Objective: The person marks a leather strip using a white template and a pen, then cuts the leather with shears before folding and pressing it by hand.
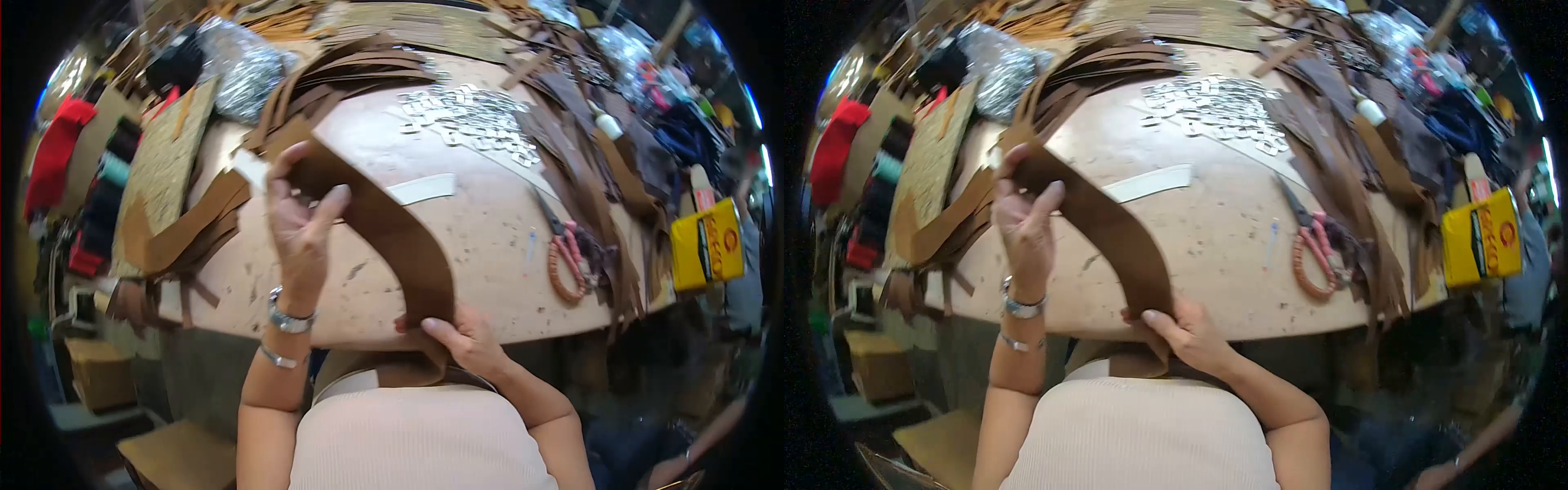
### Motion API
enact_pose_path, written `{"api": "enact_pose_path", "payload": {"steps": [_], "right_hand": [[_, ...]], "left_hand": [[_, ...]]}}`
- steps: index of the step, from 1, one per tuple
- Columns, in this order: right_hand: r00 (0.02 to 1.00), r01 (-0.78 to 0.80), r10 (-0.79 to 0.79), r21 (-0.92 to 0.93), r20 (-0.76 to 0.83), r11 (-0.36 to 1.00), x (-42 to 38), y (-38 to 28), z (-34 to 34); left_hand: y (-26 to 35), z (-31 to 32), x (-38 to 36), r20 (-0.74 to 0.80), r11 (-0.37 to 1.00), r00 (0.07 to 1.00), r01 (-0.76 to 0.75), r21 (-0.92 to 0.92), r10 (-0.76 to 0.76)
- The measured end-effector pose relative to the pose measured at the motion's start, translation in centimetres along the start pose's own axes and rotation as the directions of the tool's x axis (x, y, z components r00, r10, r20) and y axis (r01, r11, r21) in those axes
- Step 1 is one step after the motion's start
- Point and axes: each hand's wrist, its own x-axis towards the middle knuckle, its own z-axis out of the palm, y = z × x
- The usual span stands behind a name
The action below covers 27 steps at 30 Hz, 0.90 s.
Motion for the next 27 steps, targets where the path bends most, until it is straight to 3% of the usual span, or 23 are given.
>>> {"api": "enact_pose_path", "payload": {"steps": [2,7,12,16,19,27], "right_hand": [[0.997,0.071,-0.071,-0.064,0.009,0.995,0.0,0.2,0.0],[0.997,0.053,-0.049,-0.058,0.067,0.997,0.2,0.9,-0.2],[0.996,0.080,-0.075,-0.122,0.048,0.989,0.3,1.4,-0.4],[0.995,0.091,-0.081,-0.216,0.056,0.972,0.4,0.6,-0.5],[0.997,-0.046,0.050,-0.065,0.066,0.997,0.3,0.1,-0.4],[0.998,0.004,-0.002,-0.050,0.055,0.999,0.2,0.0,-0.2]], "left_hand": [[-0.2,-0.1,0.1,0.022,0.997,0.997,-0.074,-0.033,0.075],[-0.8,-0.4,0.4,0.041,0.984,0.995,-0.081,-0.157,0.088],[-0.8,0.1,0.1,0.038,0.993,0.997,-0.057,-0.099,0.061],[-0.7,0.6,-0.2,0.090,0.988,0.991,-0.104,0.114,0.094],[-0.4,1.4,-0.1,0.057,0.997,0.995,-0.078,-0.014,0.079],[-0.3,0.6,0.9,0.069,0.992,0.997,-0.030,-0.119,0.039]]}}
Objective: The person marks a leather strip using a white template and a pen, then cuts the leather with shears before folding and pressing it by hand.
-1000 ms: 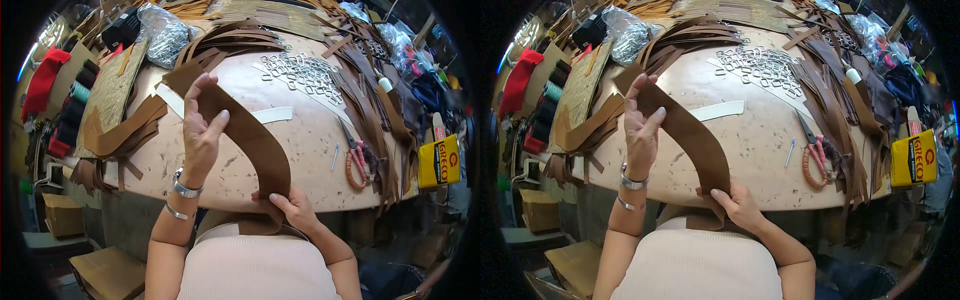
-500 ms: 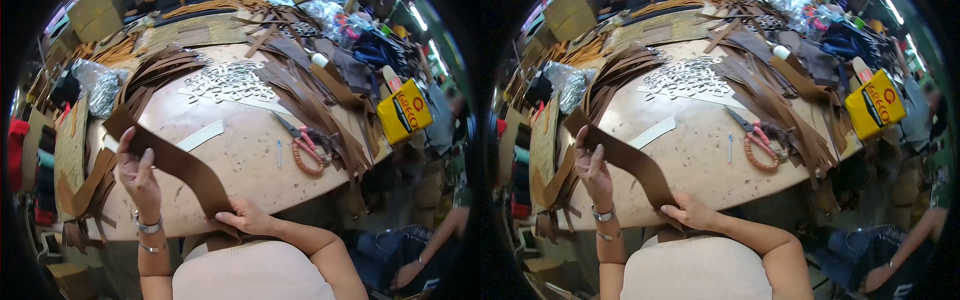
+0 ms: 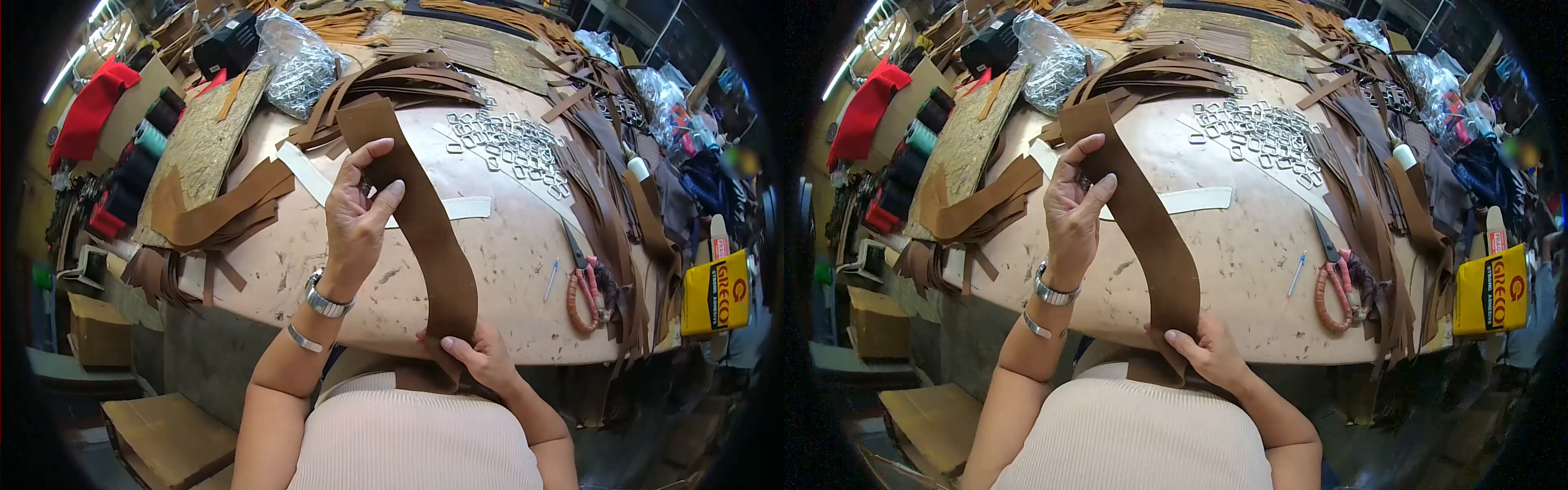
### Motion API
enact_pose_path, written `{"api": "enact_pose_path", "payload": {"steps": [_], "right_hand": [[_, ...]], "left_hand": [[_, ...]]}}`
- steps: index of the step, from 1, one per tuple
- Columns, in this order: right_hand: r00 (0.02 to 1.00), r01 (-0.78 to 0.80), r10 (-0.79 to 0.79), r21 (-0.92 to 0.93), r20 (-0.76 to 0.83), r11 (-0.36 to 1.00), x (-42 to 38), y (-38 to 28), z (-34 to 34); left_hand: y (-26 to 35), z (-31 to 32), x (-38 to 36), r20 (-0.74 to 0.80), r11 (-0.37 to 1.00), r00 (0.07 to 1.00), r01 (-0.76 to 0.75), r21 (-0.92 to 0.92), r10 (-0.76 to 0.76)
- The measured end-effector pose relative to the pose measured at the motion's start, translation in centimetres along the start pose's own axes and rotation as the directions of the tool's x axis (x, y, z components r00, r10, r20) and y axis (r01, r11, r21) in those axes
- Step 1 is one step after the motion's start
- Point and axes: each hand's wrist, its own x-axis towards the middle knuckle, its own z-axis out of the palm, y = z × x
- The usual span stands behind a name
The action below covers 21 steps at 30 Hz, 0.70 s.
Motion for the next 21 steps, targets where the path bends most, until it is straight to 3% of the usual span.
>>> {"api": "enact_pose_path", "payload": {"steps": [3,5,8,11,12,14,15,16,19,21], "right_hand": [[0.997,-0.046,0.047,-0.015,0.054,0.999,-0.3,-0.1,-0.3],[0.986,-0.091,0.097,-0.050,0.135,0.995,-0.3,-1.0,-0.6],[0.959,0.181,-0.086,-0.351,0.269,0.919,0.7,-2.0,-1.5],[0.949,0.254,-0.160,-0.361,0.271,0.897,1.0,-3.7,-1.5],[0.947,0.284,-0.197,-0.371,0.254,0.884,1.0,-3.7,-1.5],[0.992,0.117,-0.117,0.007,0.055,0.993,0.6,-4.0,-0.2],[0.998,0.054,-0.049,0.208,-0.029,0.977,0.3,-4.4,0.2],[1.000,0.014,-0.015,0.127,0.009,0.992,0.3,-4.9,-0.4],[0.980,0.197,-0.198,0.063,0.001,0.978,-0.2,-3.0,-1.4],[0.919,0.378,-0.391,-0.375,0.043,0.846,0.2,-2.4,-1.6]], "left_hand": [[0.0,-0.6,0.2,-0.031,1.000,1.000,-0.002,0.028,0.003],[1.0,-0.5,0.3,-0.063,0.992,0.997,0.036,-0.119,-0.044],[3.4,0.0,0.7,-0.033,0.962,0.997,-0.074,-0.264,0.067],[5.1,-0.5,1.0,0.018,0.953,0.953,-0.304,-0.008,0.304],[5.4,-1.2,1.4,0.032,0.905,0.931,-0.362,0.224,0.365],[4.8,-2.8,2.4,0.044,0.770,0.911,-0.371,0.519,0.409],[3.7,-3.9,3.3,0.027,0.729,0.913,-0.343,0.592,0.407],[3.1,-3.8,3.3,-0.018,0.781,0.929,-0.301,0.547,0.370],[0.8,-4.5,3.5,-0.058,0.832,0.960,-0.206,0.516,0.274],[-0.3,-4.5,3.3,-0.062,0.877,0.969,-0.187,0.442,0.238]]}}
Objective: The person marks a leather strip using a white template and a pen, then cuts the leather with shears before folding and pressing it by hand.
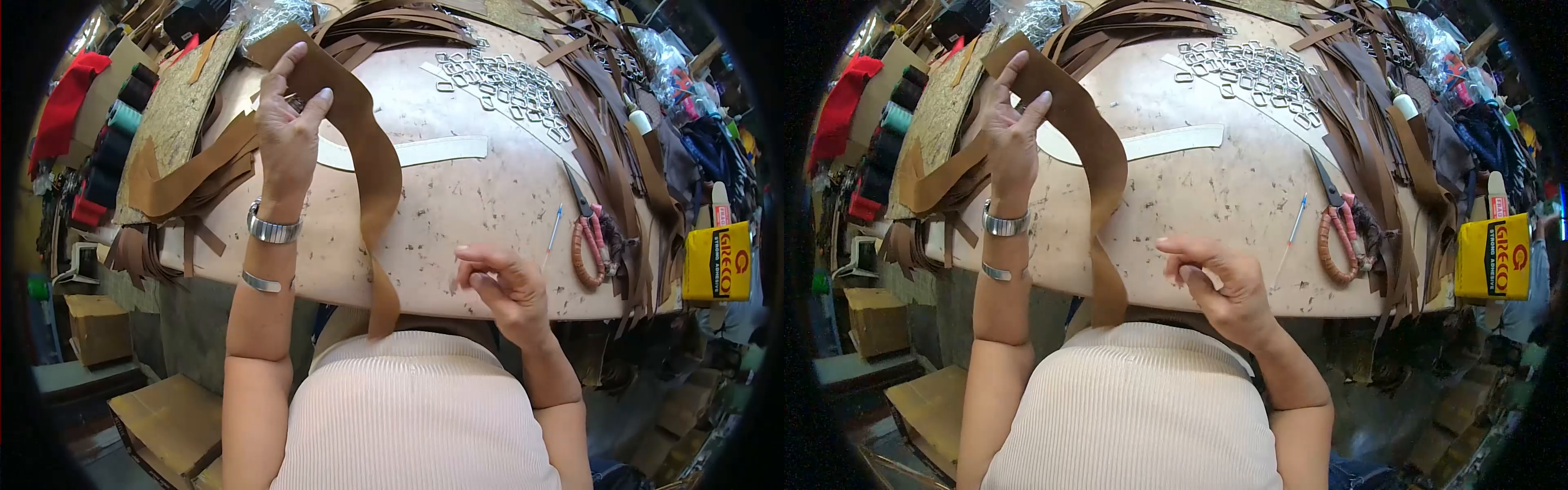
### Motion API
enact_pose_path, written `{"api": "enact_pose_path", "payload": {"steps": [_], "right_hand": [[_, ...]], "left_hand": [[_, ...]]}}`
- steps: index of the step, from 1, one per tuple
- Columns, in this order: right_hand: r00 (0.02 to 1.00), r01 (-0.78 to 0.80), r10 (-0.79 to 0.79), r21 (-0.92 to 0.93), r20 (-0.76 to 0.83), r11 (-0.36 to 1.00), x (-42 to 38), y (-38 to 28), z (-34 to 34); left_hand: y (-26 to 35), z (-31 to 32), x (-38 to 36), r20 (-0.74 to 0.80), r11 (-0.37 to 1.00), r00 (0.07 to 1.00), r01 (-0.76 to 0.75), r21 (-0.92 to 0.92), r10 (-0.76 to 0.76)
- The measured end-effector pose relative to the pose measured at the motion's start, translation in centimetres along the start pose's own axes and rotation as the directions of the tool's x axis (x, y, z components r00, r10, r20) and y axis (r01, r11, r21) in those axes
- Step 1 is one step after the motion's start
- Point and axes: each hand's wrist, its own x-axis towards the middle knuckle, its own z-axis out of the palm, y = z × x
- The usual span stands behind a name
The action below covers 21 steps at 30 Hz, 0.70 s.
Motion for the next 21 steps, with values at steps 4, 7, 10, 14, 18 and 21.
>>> {"api": "enact_pose_path", "payload": {"steps": [4,7,10,14,18,21], "right_hand": [[0.933,0.306,-0.340,-0.757,0.118,0.577,1.8,1.2,2.1],[0.822,0.562,-0.370,-0.725,0.433,0.399,3.2,1.1,4.5],[0.769,0.640,-0.330,-0.667,0.548,0.382,4.4,1.7,5.9],[0.818,0.482,-0.125,-0.549,0.562,0.683,4.7,1.8,5.2],[0.981,-0.090,0.075,0.075,0.178,0.993,4.1,-2.1,3.1],[0.997,-0.066,0.070,0.116,-0.031,0.991,5.3,-2.0,1.9]], "left_hand": [[-1.1,0.4,-0.3,0.039,0.999,0.999,0.035,-0.035,-0.033],[-0.9,0.8,-0.7,0.045,0.988,0.995,0.094,-0.125,-0.089],[-0.9,0.5,-0.8,0.069,0.993,0.993,0.097,-0.065,-0.092],[-0.6,-0.5,-0.9,0.057,0.976,0.985,0.171,-0.135,-0.165],[2.3,-0.4,-3.1,0.171,0.966,0.964,0.227,-0.121,-0.205],[3.1,0.7,-6.0,0.313,0.882,0.904,0.382,-0.277,-0.293]]}}
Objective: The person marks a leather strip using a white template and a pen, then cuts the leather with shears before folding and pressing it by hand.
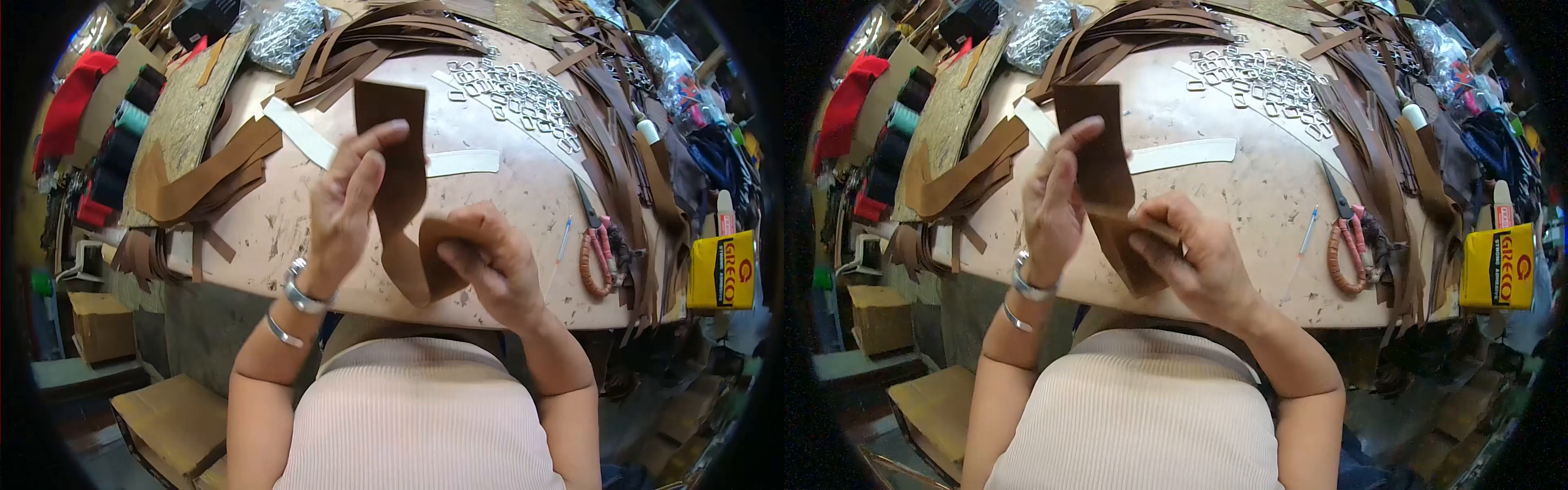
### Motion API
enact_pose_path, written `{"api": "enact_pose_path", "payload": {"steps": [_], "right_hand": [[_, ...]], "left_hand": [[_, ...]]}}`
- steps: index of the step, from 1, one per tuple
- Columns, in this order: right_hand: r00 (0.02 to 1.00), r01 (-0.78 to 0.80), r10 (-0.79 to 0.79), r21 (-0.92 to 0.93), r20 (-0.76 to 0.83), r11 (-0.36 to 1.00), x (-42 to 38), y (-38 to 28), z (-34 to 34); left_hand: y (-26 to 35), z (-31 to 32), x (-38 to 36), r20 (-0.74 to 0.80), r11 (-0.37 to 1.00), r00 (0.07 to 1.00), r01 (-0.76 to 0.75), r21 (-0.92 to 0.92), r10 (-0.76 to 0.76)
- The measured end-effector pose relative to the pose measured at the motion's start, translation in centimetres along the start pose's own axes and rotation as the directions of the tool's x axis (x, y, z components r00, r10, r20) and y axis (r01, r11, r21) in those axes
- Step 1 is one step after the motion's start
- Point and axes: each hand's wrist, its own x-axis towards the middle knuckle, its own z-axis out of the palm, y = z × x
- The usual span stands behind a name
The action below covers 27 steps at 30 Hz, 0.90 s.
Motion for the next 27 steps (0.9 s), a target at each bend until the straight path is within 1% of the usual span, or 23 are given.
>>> {"api": "enact_pose_path", "payload": {"steps": [1,2,3,5,6,7,8,9,10,11,12,13,14,15,16,17,19,20,21,22,23,24,27], "right_hand": [[0.998,-0.007,0.011,0.063,-0.060,0.998,0.4,0.2,-0.3],[0.984,-0.042,0.073,0.189,-0.160,0.981,0.7,-0.3,0.1],[0.982,-0.056,0.088,0.187,-0.167,0.981,0.9,0.0,0.1],[0.976,-0.094,0.128,0.188,-0.178,0.978,1.2,0.8,0.0],[0.971,-0.090,0.144,0.265,-0.192,0.960,1.1,0.8,0.2],[0.970,-0.027,0.041,0.064,-0.241,0.998,1.0,0.8,0.2],[0.960,0.037,-0.075,-0.144,-0.268,0.989,1.1,0.7,0.0],[0.943,0.092,-0.194,-0.347,-0.272,0.933,1.1,0.7,-0.1],[0.910,0.138,-0.298,-0.470,-0.287,0.872,0.9,0.9,-0.3],[0.906,0.180,-0.316,-0.419,-0.282,0.890,0.9,1.0,-0.3],[0.901,0.220,-0.332,-0.366,-0.278,0.904,0.9,1.0,-0.4],[0.913,0.224,-0.310,-0.310,-0.265,0.924,0.8,1.0,-0.5],[0.924,0.224,-0.287,-0.252,-0.251,0.941,0.6,1.0,-0.7],[0.948,0.184,-0.226,-0.195,-0.223,0.963,0.3,0.9,-0.9],[0.967,0.142,-0.167,-0.138,-0.191,0.980,0.0,0.8,-1.1],[0.982,0.095,-0.107,-0.081,-0.154,0.992,-0.3,0.7,-1.2],[0.976,0.060,-0.045,0.063,-0.215,0.996,-0.9,1.0,-1.0],[0.979,0.013,0.001,0.065,-0.203,0.998,-1.4,1.0,-1.4],[0.980,-0.033,0.045,0.064,-0.192,0.997,-1.8,1.0,-1.8],[0.984,0.005,-0.012,-0.040,-0.177,0.999,-2.0,1.4,-2.1],[0.984,-0.001,-0.008,-0.046,-0.180,0.999,-2.3,1.7,-2.2],[0.983,-0.005,-0.004,-0.051,-0.183,0.999,-2.5,1.9,-2.2],[0.982,-0.013,-0.012,-0.134,-0.186,0.991,-2.9,2.7,-2.6]], "left_hand": [[-0.3,1.1,-0.7,0.038,0.993,0.999,-0.023,-0.116,0.027],[-0.6,2.2,-1.3,0.076,0.972,0.996,-0.036,-0.233,0.055],[-1.0,2.6,-1.8,0.088,0.955,0.991,-0.074,-0.286,0.103],[-1.4,3.1,-1.7,0.123,0.968,0.960,-0.248,-0.029,0.250],[-1.6,3.5,-1.9,0.080,0.978,0.976,-0.199,-0.064,0.204],[-1.6,4.0,-1.9,0.039,0.983,0.986,-0.156,-0.100,0.161],[-1.6,4.2,-1.7,0.002,0.983,0.993,-0.118,-0.137,0.120],[-1.2,4.4,-1.5,0.000,0.969,0.995,-0.098,-0.228,0.101],[-0.5,4.6,-1.3,0.000,0.945,0.997,-0.077,-0.317,0.082],[0.0,4.7,-1.1,0.001,0.913,0.998,-0.057,-0.403,0.062],[0.1,5.0,-1.0,-0.055,0.906,0.998,-0.063,-0.419,0.044],[0.2,5.3,-1.0,-0.081,0.905,0.996,-0.067,-0.421,0.036],[0.2,5.6,-1.0,-0.105,0.904,0.994,-0.071,-0.422,0.028],[0.2,5.8,-1.0,-0.129,0.903,0.991,-0.074,-0.424,0.020],[-0.1,5.8,-1.1,-0.112,0.878,0.994,-0.065,-0.475,0.012],[-0.2,5.8,-1.0,-0.123,0.901,0.991,-0.098,-0.422,0.050],[-0.5,5.6,-1.0,-0.144,0.938,0.982,-0.159,-0.309,0.119],[-0.6,5.2,-0.9,-0.117,0.959,0.983,-0.165,-0.232,0.141],[-0.6,4.7,-0.9,-0.092,0.975,0.988,-0.137,-0.173,0.123],[-0.6,4.2,-0.9,-0.069,0.987,0.992,-0.111,-0.115,0.103],[-0.7,4.0,-1.0,-0.048,0.995,0.996,-0.084,-0.057,0.082],[-0.8,3.9,-1.1,-0.093,0.993,0.994,-0.062,-0.098,0.053],[-1.0,3.8,-0.8,-0.092,0.996,0.994,-0.070,-0.064,0.064]]}}
